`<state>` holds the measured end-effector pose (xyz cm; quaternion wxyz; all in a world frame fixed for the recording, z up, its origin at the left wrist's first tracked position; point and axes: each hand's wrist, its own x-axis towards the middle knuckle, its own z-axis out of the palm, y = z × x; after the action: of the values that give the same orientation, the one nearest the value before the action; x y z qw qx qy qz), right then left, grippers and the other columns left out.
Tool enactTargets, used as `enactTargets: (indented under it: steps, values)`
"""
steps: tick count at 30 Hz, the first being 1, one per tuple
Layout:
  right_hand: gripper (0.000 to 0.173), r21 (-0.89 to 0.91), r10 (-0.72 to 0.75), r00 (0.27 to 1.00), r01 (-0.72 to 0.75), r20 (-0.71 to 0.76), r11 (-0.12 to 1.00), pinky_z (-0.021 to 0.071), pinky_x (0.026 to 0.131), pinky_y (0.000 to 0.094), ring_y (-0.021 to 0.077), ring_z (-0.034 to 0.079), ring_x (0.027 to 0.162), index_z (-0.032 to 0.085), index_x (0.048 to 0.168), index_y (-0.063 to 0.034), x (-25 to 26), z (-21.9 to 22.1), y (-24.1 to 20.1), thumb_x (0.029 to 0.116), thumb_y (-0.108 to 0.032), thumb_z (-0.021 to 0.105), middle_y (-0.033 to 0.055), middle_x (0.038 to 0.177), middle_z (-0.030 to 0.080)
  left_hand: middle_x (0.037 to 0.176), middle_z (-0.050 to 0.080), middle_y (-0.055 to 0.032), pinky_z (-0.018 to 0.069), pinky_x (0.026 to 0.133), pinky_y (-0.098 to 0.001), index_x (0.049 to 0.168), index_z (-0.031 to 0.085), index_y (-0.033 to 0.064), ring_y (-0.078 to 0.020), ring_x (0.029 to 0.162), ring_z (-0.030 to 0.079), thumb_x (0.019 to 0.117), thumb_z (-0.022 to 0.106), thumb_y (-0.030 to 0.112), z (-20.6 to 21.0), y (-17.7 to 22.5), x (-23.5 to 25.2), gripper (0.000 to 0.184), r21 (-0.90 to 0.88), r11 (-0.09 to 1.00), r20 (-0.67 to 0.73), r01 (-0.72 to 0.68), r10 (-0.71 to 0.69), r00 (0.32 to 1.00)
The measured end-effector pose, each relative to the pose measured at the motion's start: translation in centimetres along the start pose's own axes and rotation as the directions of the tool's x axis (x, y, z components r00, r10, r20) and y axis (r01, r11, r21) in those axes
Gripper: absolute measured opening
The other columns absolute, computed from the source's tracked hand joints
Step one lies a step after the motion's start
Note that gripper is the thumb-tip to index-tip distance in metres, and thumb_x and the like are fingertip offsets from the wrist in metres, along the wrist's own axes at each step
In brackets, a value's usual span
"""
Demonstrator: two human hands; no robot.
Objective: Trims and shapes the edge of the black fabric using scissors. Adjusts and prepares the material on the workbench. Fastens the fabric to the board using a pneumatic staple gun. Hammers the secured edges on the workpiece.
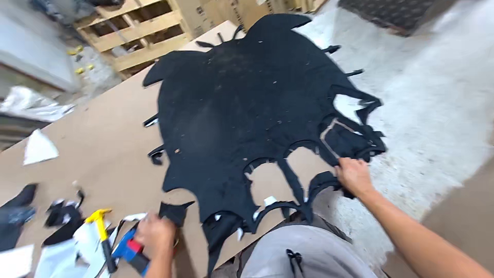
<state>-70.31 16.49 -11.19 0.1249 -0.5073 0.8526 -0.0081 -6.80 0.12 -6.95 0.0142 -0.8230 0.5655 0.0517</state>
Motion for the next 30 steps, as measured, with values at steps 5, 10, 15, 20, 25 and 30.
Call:
enactTargets:
  steps: [5,10,15,20,25,30]
  values:
    - [0.030,0.053,0.029,1.000,-0.029,0.005,0.998,0.0494,0.091,0.0705,0.0488,0.066,0.107,0.070,0.114,0.0000,5.1,-1.0,2.0,0.0997,-0.025,0.061,0.0281,0.112,0.069,0.170,0.024,-0.0162,0.0284,0.123,-0.0609,0.160,0.037,0.0098,-0.0359,0.156,0.025,0.1028,0.052,0.052,5.3,10.9,-4.2,0.073,-0.282,0.907,0.077,-0.313,0.347,0.935]
    - [0.035,-0.022,0.031,0.999,-0.030,0.023,0.999,0.0508,0.089,0.0697,0.0532,0.062,0.112,0.064,0.116,0.0058,6.2,-0.5,0.8,0.1046,-0.024,0.051,0.0336,0.117,0.064,0.173,0.017,-0.0062,0.0185,0.127,-0.0546,0.164,0.028,0.0154,-0.0263,0.160,0.014,0.1100,0.024,0.036,11.1,11.6,-7.6,0.058,-0.078,0.930,-0.030,-0.360,0.359,0.933]
    - [0.038,-0.090,-0.049,0.998,0.045,-0.046,0.995,0.0483,0.092,0.0709,0.0556,0.061,0.114,0.062,0.118,0.0089,6.3,-2.0,0.4,0.1063,-0.024,0.047,0.0363,0.118,0.062,0.174,0.015,-0.0014,0.0190,0.129,-0.0470,0.165,0.024,0.0139,-0.0198,0.160,0.014,0.1072,0.026,0.025,10.9,10.4,-9.4,0.059,-0.145,0.956,-0.006,-0.254,0.256,0.967]
    - [0.036,-0.140,-0.095,0.994,0.087,-0.048,0.986,0.0475,0.092,0.0702,0.0556,0.060,0.114,0.061,0.116,0.0104,7.9,-2.4,-0.6,0.1065,-0.022,0.049,0.0370,0.117,0.062,0.172,0.020,-0.0062,0.0220,0.128,-0.0473,0.165,0.025,0.0105,-0.0225,0.159,0.020,0.1066,0.027,0.024,11.2,10.2,-11.6,0.059,-0.174,0.972,-0.050,-0.159,0.152,0.987]
    - [0.036,-0.128,-0.157,0.988,0.155,-0.003,0.980,0.0455,0.092,0.0724,0.0583,0.058,0.115,0.059,0.116,0.0124,12.3,-3.0,-3.2,0.1067,-0.020,0.047,0.0389,0.117,0.060,0.172,0.019,-0.0091,0.0213,0.128,-0.0475,0.164,0.024,0.0074,-0.0244,0.159,0.020,0.1064,0.028,0.021,11.4,10.4,-13.3,0.059,-0.173,0.984,-0.050,-0.052,0.043,0.998]
    - [0.042,0.026,-0.275,0.959,0.277,-0.063,0.961,0.0427,0.095,0.0766,0.0596,0.054,0.121,0.056,0.129,0.0096,15.8,-3.6,-10.2,0.1035,-0.022,0.046,0.0390,0.129,0.056,0.173,0.016,-0.0118,0.0088,0.126,-0.0653,0.164,0.025,0.0066,-0.0315,0.160,0.009,0.1081,0.030,0.030,9.2,12.3,-14.0,0.061,-0.141,0.980,0.061,-0.141,0.151,0.987]
